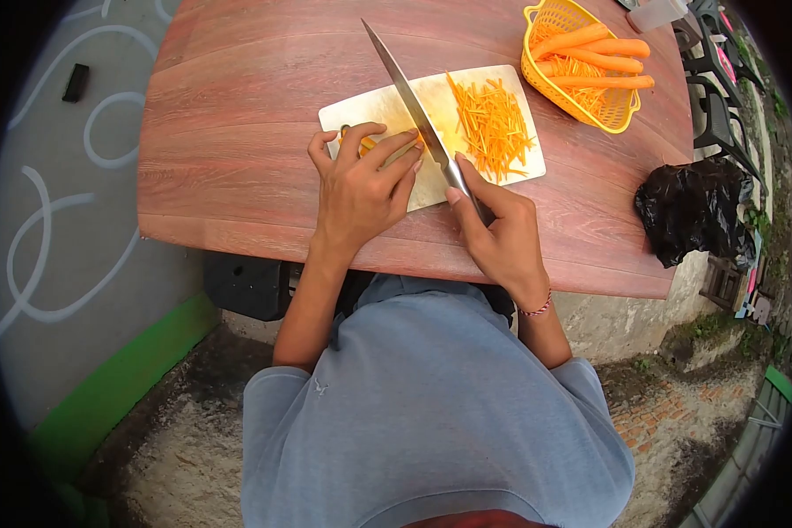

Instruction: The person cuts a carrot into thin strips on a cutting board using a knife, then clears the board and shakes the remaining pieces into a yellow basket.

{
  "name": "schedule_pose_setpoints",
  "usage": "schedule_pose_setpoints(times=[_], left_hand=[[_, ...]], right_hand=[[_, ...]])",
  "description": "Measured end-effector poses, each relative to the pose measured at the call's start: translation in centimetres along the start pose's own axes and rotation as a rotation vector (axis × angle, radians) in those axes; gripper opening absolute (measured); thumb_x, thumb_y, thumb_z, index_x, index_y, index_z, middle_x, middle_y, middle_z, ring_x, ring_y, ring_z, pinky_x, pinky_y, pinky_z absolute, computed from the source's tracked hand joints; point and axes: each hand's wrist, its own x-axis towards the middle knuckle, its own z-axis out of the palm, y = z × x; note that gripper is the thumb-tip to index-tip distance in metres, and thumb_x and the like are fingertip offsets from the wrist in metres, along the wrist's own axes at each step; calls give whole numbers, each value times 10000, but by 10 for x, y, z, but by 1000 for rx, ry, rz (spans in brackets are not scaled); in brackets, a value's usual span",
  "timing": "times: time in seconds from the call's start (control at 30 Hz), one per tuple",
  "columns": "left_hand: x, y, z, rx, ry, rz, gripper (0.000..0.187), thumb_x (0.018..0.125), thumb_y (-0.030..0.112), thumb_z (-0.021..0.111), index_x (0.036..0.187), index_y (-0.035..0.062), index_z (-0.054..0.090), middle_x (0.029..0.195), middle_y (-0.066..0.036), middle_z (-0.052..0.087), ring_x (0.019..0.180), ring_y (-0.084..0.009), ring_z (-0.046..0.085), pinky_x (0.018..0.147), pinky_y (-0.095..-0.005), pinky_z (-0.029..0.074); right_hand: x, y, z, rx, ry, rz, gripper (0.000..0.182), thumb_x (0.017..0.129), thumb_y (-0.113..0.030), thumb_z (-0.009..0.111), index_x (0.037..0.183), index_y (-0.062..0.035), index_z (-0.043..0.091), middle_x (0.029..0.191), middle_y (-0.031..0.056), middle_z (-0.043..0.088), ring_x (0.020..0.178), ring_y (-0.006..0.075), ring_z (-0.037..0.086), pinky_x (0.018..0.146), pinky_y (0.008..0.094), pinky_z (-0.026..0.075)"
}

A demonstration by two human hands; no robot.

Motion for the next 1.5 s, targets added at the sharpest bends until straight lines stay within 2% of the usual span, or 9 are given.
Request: schedule_pose_setpoints(times=[0.2, 0.27, 0.67, 0.87, 1.0, 1.2, 1.3, 1.5], left_hand=[[-1, 0, 1, 24, 13, 6, 185, 884, 212, 790, 1052, 151, 840, 1232, 74, 757, 1213, -201, 602, 1088, -543, 288], [0, 1, 1, 14, 11, -3, 188, 879, 208, 792, 1053, 154, 840, 1220, 76, 757, 1207, -200, 603, 1085, -543, 291], [0, 1, 2, 7, 8, 4, 214, 878, 200, 792, 1082, 151, 836, 1183, 81, 762, 1198, -200, 611, 1072, -555, 294], [0, 2, 2, 19, 26, 14, 198, 878, 196, 786, 1062, 146, 839, 1181, 80, 765, 1194, -199, 614, 1070, -555, 291], [-1, 2, 2, 32, 38, 1, 186, 874, 197, 788, 1046, 150, 840, 1188, 83, 764, 1188, -198, 616, 1068, -554, 292], [-1, 3, 2, 19, 38, -6, 180, 870, 194, 787, 1037, 150, 839, 1197, 83, 760, 1176, -193, 617, 1067, -546, 298], [0, 3, 2, 13, 45, 2, 180, 868, 191, 787, 1035, 149, 838, 1197, 81, 760, 1166, -190, 617, 1068, -539, 302], [-1, 2, 4, 11, 52, 0, 190, 862, 193, 790, 1041, 147, 838, 1182, 79, 761, 1152, -189, 618, 1069, -539, 305]], right_hand=[[-1, -1, -1, -29, 9, -44, 412, 1000, -121, 735, 1383, 24, 693, 760, 164, 708, 707, 83, 619, 686, 291, 532], [-2, -4, -2, -50, -3, -39, 388, 986, -122, 730, 1331, 52, 706, 876, 277, 716, 724, 362, 727, 679, 402, 555], [-12, -10, 3, -163, 5, -125, 399, 999, -102, 707, 1363, 54, 661, 806, 246, 679, 730, 399, 703, 657, 471, 545], [31, -11, 15, -163, -10, -145, 393, 1029, -146, 663, 1358, 68, 651, 784, 250, 674, 740, 420, 704, 654, 497, 533], [40, -14, 6, -139, -53, -121, 395, 1032, -162, 658, 1352, 69, 657, 784, 267, 678, 742, 426, 710, 661, 486, 538], [28, -2, -1, -127, 56, -129, 370, 1015, -144, 682, 1322, 63, 689, 819, 283, 690, 744, 420, 722, 674, 458, 550], [23, -6, -6, -143, 71, -59, 375, 1011, -135, 691, 1333, 56, 689, 823, 282, 692, 745, 417, 725, 678, 452, 552], [10, -9, 0, -73, -12, -72, 368, 1017, -129, 683, 1333, 60, 688, 855, 285, 694, 778, 420, 726, 696, 455, 552]])
